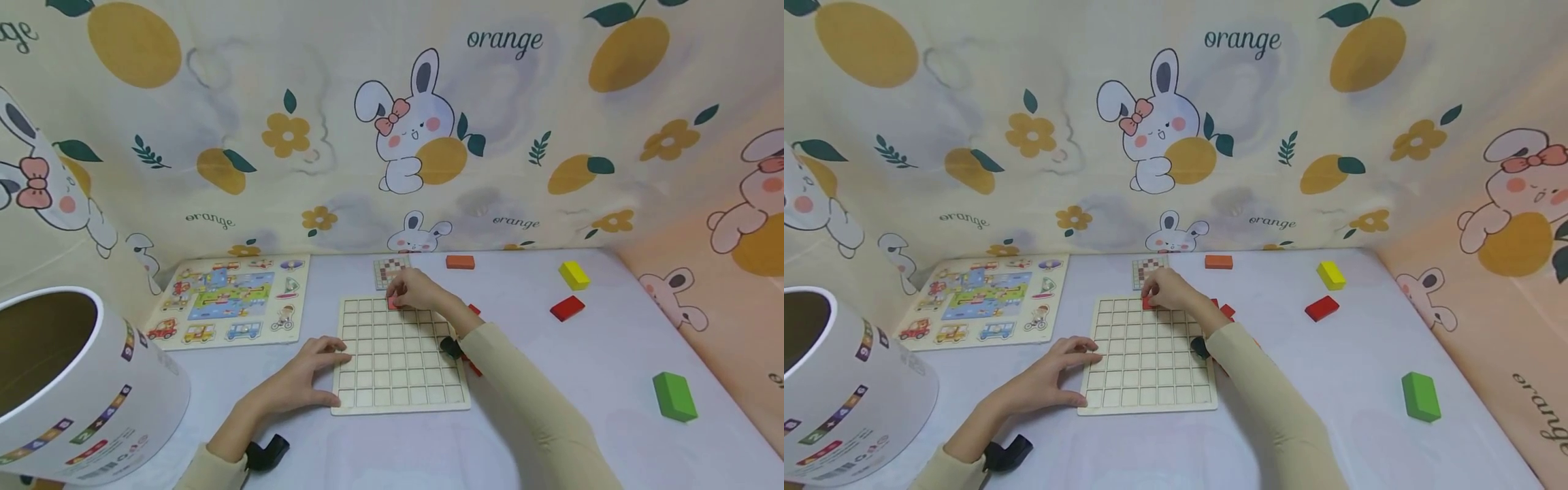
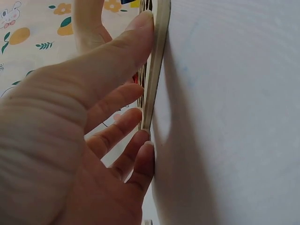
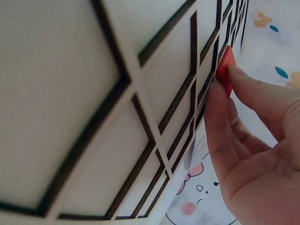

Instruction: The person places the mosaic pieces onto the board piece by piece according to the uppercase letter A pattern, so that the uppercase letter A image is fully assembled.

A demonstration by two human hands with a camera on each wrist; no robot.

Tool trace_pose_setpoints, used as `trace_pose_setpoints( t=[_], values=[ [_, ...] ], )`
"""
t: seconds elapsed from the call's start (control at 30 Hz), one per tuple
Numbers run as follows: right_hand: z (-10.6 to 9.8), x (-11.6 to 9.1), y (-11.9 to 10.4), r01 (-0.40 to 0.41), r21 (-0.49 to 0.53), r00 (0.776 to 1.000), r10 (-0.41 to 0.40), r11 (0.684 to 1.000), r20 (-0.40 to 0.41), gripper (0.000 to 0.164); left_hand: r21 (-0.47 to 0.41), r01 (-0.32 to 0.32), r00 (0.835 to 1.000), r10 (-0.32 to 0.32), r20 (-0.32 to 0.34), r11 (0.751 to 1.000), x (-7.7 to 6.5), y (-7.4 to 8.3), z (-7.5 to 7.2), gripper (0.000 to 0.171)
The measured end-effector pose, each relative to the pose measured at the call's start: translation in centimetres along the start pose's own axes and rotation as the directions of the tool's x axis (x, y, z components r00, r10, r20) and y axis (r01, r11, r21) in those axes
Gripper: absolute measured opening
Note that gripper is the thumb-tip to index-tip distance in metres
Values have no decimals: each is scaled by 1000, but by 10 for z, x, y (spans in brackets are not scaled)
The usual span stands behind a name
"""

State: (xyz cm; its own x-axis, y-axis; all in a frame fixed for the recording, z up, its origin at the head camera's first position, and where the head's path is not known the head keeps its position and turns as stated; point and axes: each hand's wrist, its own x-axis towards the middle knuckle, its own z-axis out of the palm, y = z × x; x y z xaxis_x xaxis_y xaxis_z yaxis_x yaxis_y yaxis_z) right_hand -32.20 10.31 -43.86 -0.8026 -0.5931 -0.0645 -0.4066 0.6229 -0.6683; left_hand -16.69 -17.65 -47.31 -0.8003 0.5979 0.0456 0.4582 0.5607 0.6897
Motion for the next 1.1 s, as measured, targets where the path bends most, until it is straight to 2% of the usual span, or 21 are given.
trace_pose_setpoints(
  t=[0.13, 0.23, 0.3, 0.37, 0.43, 0.57, 0.63, 0.73, 0.87, 1.1],
  values=[
    [1, 1, -1, -10, -52, 1000, 9, 999, -11, 6, 0, 9, 1000, -9, -2, 1000, 0, -2, 0, 72],
    [0, 0, -3, -31, -137, 999, 29, 990, -15, 5, -6, 14, 1000, -14, -1, 1000, 0, -3, 0, 72],
    [-3, -4, -4, -43, -158, 999, 40, 986, -21, 10, -12, 11, 1000, -11, -1, 1000, 0, -3, 0, 71],
    [-9, -10, -3, -40, -135, 999, 36, 990, -33, 17, -15, 6, 1000, -6, -1, 1000, 1, -3, 0, 71],
    [-18, -19, 3, -9, -70, 999, 6, 997, -42, 23, -17, -1, 1000, 1, -2, 1000, 2, -3, 1, 70],
    [-44, -46, 27, 39, 53, 999, -37, 998, -34, 24, -16, -1, 1000, 1, -1, 1000, 3, -1, 1, 70],
    [-57, -62, 43, 20, 70, 999, -18, 997, -27, 23, -18, 3, 1000, -3, 0, 1000, 4, 0, 1, 70],
    [-69, -88, 66, -58, 80, 998, 61, 995, -25, 25, -14, 1, 1000, -1, 4, 1000, 4, 0, 1, 70],
    [-72, -110, 90, -131, 79, 991, 133, 988, -11, 30, -5, -3, 1000, 3, 4, 1000, 4, 0, 1, 69],
    [-63, -116, 99, -77, 38, 997, 78, 996, -26, 21, -11, 5, 1000, -5, -4, 1000, 0, -1, -1, 70]
  ],
)
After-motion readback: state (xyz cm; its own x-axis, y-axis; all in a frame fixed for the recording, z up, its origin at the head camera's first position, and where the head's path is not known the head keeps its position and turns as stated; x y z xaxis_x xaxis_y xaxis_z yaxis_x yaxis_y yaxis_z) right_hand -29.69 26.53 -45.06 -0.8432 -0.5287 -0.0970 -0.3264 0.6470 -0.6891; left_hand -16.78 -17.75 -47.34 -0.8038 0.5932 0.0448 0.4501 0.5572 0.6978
